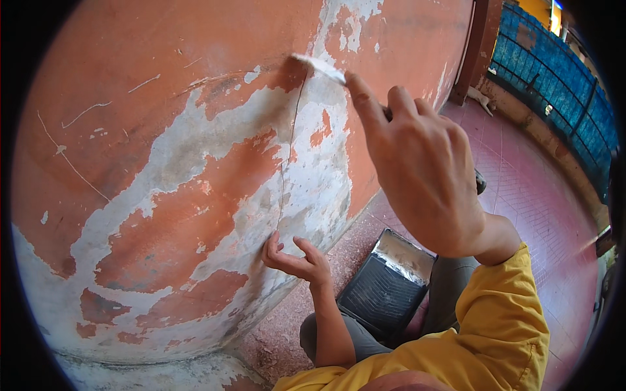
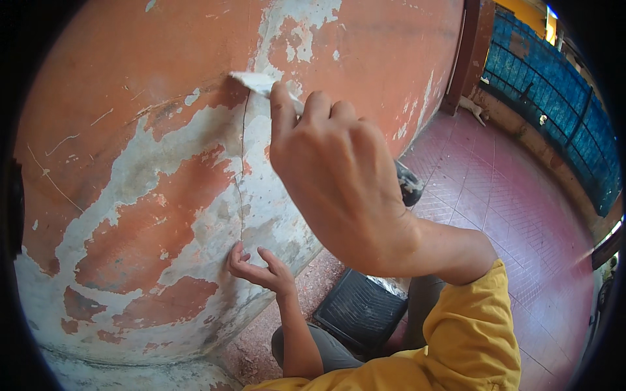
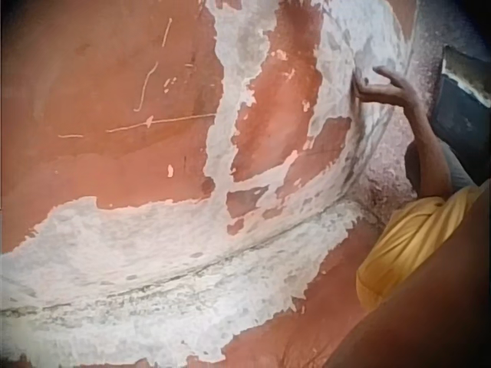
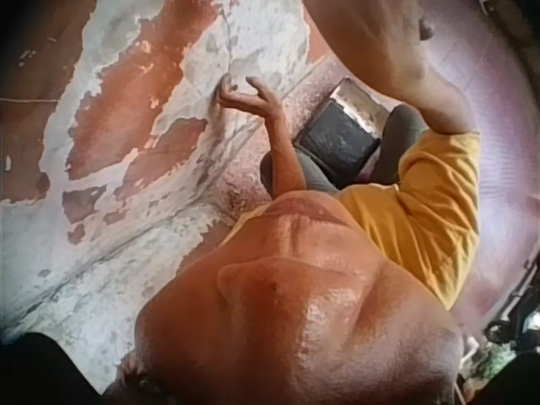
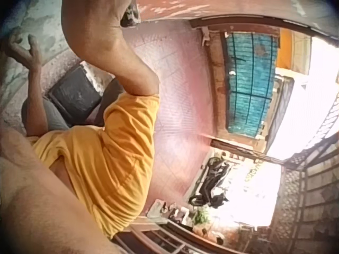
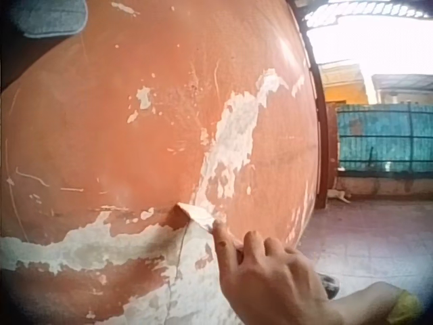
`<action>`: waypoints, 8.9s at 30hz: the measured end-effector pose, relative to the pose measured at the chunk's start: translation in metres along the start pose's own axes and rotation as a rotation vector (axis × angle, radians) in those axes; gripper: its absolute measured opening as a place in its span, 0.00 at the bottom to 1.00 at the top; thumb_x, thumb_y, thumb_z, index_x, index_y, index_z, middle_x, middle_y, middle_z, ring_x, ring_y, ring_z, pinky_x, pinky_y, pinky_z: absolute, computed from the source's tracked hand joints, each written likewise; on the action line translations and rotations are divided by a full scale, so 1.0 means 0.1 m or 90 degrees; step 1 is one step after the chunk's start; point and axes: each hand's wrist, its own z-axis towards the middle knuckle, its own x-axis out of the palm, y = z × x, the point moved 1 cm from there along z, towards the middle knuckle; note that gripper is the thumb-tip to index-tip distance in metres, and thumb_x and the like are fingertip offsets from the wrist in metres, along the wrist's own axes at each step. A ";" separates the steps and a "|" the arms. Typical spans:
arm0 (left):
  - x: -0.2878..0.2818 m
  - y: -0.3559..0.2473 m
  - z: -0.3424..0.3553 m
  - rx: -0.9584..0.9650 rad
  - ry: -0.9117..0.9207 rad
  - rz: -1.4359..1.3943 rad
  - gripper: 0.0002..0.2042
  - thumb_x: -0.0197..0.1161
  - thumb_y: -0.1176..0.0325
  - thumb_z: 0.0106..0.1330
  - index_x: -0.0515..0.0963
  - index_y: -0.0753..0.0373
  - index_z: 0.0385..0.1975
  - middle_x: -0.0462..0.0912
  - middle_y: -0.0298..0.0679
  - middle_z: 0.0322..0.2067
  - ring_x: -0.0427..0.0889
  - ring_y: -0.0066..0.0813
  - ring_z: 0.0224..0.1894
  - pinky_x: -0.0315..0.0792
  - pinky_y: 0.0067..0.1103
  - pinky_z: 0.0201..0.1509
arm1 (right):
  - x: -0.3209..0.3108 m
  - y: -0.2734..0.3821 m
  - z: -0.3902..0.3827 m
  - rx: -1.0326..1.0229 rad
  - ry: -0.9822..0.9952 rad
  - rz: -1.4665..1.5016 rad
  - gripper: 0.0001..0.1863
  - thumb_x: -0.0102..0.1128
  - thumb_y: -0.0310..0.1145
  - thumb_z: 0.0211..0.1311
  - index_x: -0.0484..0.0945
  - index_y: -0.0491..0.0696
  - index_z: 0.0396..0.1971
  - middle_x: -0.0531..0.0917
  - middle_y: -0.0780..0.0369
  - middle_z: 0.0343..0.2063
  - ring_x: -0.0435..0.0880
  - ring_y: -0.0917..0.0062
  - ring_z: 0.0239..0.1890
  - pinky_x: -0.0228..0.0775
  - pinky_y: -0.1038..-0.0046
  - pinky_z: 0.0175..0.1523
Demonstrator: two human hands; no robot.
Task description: The person sits on the floor and uses a putty knife to apply white filler paste from a black tray onto a damaged, peeling orange wall. They repeatedly scoop the filler and spread it over cracks and uneven areas to smooth the surface.
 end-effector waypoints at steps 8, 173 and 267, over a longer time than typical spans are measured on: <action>-0.03 0.01 0.01 -0.005 0.010 0.012 0.17 0.53 0.72 0.60 0.66 0.66 0.50 0.67 0.45 0.48 0.64 0.39 0.49 0.62 0.32 0.48 | -0.03 -0.18 -0.09 -0.057 0.037 0.141 0.27 0.57 0.19 0.52 0.75 0.49 0.56 0.76 0.59 0.22 0.78 0.72 0.21 0.72 0.71 0.25; -1.14 0.72 -3.19 -0.856 0.959 0.539 0.27 0.70 0.56 0.56 0.75 0.81 0.38 0.83 0.56 0.30 0.86 0.42 0.27 0.81 0.29 0.23 | 2.82 -1.50 -4.26 0.770 0.822 1.401 0.19 0.50 0.32 0.70 0.72 0.42 0.58 0.82 0.69 0.24 0.76 0.94 0.21 0.67 0.90 0.26; -0.39 -0.55 -0.62 -0.048 0.174 0.256 0.30 0.61 0.77 0.56 0.59 0.65 0.60 0.64 0.50 0.55 0.61 0.51 0.61 0.57 0.39 0.63 | 1.80 -1.62 -1.70 0.362 0.273 1.712 0.30 0.46 0.39 0.71 0.55 0.46 0.69 0.72 0.63 0.35 0.72 0.85 0.29 0.68 0.82 0.31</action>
